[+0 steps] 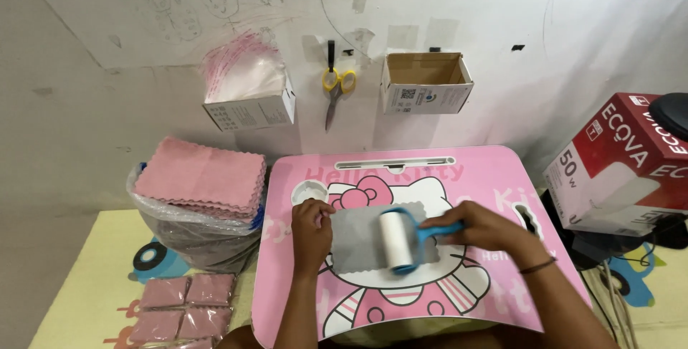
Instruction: The person uses a lint roller to roll over small square cloths placed on a Hello Kitty cutting board. They handle pink and gray cloths one at a time, rolling each side and flipping them over before moving to the next.
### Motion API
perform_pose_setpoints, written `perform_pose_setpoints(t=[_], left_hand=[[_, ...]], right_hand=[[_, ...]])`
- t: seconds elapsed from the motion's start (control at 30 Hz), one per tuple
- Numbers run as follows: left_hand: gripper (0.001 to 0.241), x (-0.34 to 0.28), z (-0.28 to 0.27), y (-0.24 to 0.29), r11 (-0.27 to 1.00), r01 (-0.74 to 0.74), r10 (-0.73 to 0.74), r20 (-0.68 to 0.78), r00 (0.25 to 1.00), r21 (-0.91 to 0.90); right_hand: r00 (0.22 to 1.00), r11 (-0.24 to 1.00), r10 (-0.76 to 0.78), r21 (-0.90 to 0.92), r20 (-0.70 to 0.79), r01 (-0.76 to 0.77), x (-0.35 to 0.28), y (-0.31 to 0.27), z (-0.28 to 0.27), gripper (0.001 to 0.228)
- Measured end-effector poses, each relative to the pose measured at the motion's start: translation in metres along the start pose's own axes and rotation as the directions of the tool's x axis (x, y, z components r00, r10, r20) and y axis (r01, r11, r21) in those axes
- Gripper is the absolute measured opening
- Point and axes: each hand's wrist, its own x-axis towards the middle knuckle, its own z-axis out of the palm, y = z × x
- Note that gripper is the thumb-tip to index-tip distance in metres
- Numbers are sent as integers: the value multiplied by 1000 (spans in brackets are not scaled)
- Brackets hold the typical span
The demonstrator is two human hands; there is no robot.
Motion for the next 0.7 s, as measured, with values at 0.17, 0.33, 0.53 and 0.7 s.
perform_pose_setpoints(t=[0.17,0.33,0.53,0.7], left_hand=[[22,1,7,-13,998,-46,45,24,999,53],[20,3,10,-12,990,-69,65,32,997,124],[18,1,11,-11,973,-41,15,114,993,226],[15,0,14,-21,947,-168,135,134,982,273]], right_hand=[[946,955,293,78,-138,-285,-45,59,-53,45],[830,886,383,-94,-405,-454,-69,65,-57,59],[770,548,73,-620,-634,-562,-58,83,-4,64],[666,754,85,-389,-741,-529,-54,52,23,62]])
